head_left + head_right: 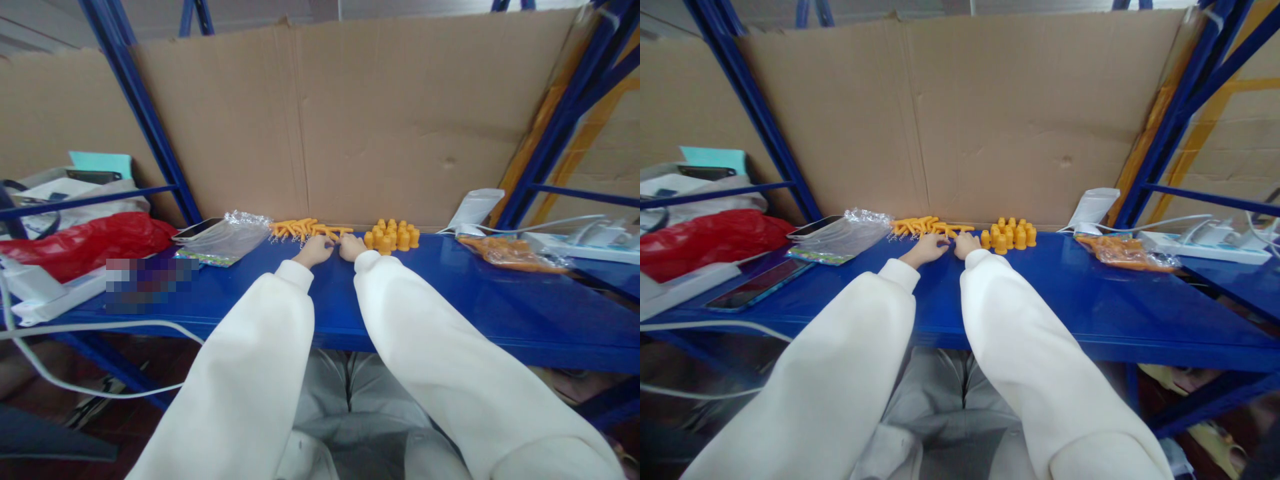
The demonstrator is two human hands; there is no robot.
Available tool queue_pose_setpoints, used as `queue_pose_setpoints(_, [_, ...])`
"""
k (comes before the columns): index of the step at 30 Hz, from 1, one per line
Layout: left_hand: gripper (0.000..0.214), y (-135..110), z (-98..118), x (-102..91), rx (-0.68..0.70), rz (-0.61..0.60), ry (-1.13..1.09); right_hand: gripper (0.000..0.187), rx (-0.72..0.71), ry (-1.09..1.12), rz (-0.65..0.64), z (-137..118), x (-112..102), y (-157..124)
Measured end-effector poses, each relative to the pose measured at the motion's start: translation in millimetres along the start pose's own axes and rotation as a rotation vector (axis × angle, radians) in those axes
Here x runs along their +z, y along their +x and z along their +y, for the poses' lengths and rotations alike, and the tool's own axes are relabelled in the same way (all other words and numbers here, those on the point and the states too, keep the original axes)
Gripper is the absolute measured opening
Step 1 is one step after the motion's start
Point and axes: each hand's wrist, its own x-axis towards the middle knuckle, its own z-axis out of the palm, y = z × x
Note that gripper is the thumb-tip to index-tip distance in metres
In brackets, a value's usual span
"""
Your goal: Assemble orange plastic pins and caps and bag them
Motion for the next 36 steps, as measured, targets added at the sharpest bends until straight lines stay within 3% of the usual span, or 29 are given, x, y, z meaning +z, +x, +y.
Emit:
queue_pose_setpoints(6, [0.034,-0.6,1.5,-1.7,-0.048,-0.043,0.074,0.049,0.01,0.017,-0.02,-0.3,-1.8,-1.8])
queue_pose_setpoints(14, [0.039,-0.5,0.1,-1.6,-0.022,-0.211,0.134,0.047,-0.04,-0.103,0.039,-6.8,-4.7,-11.8])
queue_pose_setpoints(20, [0.047,0.5,-3.1,1.2,-0.028,-0.262,0.07,0.043,-0.053,-0.141,0.25,-15.6,-35.4,-23.1])
queue_pose_setpoints(23, [0.057,0.1,-4.2,2.3,-0.054,-0.246,0.027,0.042,-0.073,-0.139,0.382,-7.0,-58.1,-35.0])
queue_pose_setpoints(26, [0.059,0.5,-6.0,3.4,-0.085,-0.205,0.006,0.041,-0.034,-0.148,0.498,20.5,-74.4,-49.7])
queue_pose_setpoints(30, [0.058,2.2,-7.1,4.1,-0.022,-0.178,0.026,0.041,0.151,-0.178,0.532,83.8,-77.6,-71.9])
queue_pose_setpoints(34, [0.057,1.9,-3.5,3.3,0.032,-0.283,0.038,0.043,0.482,-0.151,0.468,154.1,-71.8,-99.6])
queue_pose_setpoints(36, [0.06,0.9,-2.1,2.9,0.014,-0.342,0.028,0.044,0.687,-0.069,0.373,183.0,-72.1,-114.4])
